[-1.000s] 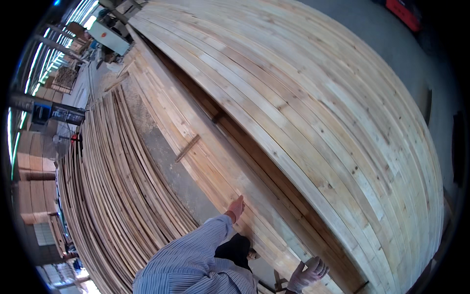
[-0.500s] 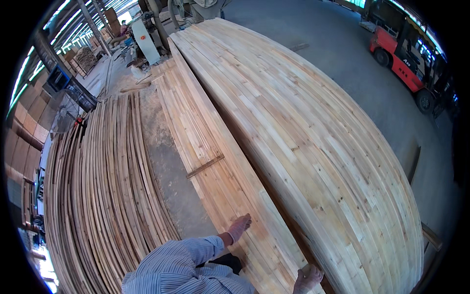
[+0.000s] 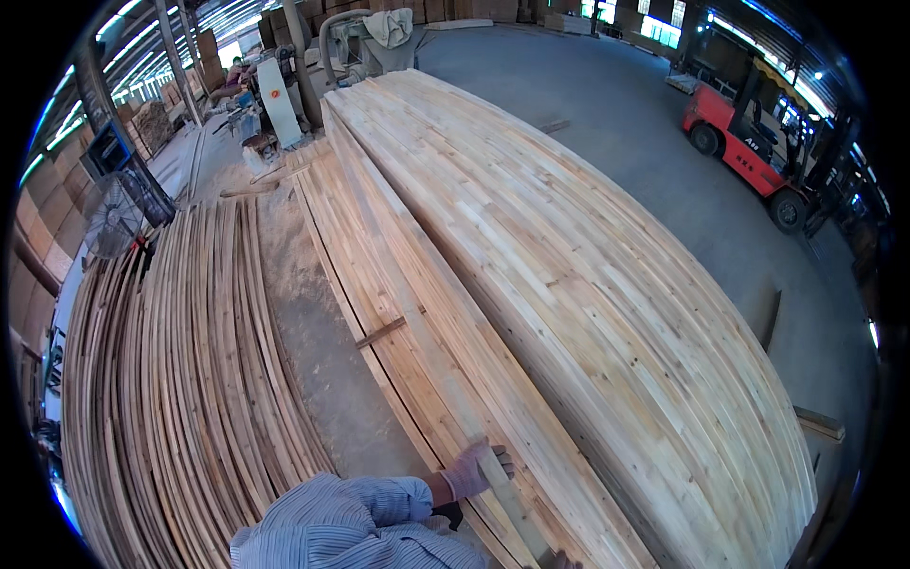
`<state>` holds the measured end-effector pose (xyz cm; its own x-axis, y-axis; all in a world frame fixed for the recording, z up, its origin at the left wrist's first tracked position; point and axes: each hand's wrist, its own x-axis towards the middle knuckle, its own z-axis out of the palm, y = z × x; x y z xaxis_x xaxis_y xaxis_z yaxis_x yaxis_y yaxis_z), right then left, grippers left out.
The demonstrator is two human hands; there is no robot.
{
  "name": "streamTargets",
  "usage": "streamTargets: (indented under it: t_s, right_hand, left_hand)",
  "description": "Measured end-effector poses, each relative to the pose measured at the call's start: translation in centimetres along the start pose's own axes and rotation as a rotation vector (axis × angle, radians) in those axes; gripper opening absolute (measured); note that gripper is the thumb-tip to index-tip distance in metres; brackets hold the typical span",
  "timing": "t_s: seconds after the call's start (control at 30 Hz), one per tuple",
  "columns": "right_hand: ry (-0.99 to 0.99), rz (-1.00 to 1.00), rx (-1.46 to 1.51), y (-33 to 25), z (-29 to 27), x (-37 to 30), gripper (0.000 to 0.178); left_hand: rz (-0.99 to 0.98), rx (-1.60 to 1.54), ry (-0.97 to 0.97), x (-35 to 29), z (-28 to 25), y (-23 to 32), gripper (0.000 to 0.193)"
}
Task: The person repeatedly picks up long, thin wooden planks from a pile and places them onto a larger stack of similar planks. The person uses both hands to lift and position each plank, aligning it with the others in the stack.
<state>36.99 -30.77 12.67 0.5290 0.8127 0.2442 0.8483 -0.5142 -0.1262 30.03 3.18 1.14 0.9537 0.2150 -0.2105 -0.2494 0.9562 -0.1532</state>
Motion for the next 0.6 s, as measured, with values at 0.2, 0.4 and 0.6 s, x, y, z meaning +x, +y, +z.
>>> streamTargets:
  t_s: [0.2, 0.4, 0.6]
  right_hand:
    - [-0.152, 0.181, -0.065, 2.6, -0.9, -14.4, 0.062]
    - [-0.39, 0.367, -0.065, 2.6, -1.6, -21.7, 0.06]
    - [-0.446, 0.398, -0.031, 2.0, -1.4, -26.6, 0.058]
  left_hand:
    - [0.2, 0.197, 0.566, -8.5, 2.4, -1.1, 0.039]
    - [0.227, 0.221, 0.557, -17.2, 2.1, -5.9, 0.035]
    - [0.292, 0.257, 0.458, -24.3, -4.9, -6.1, 0.026]
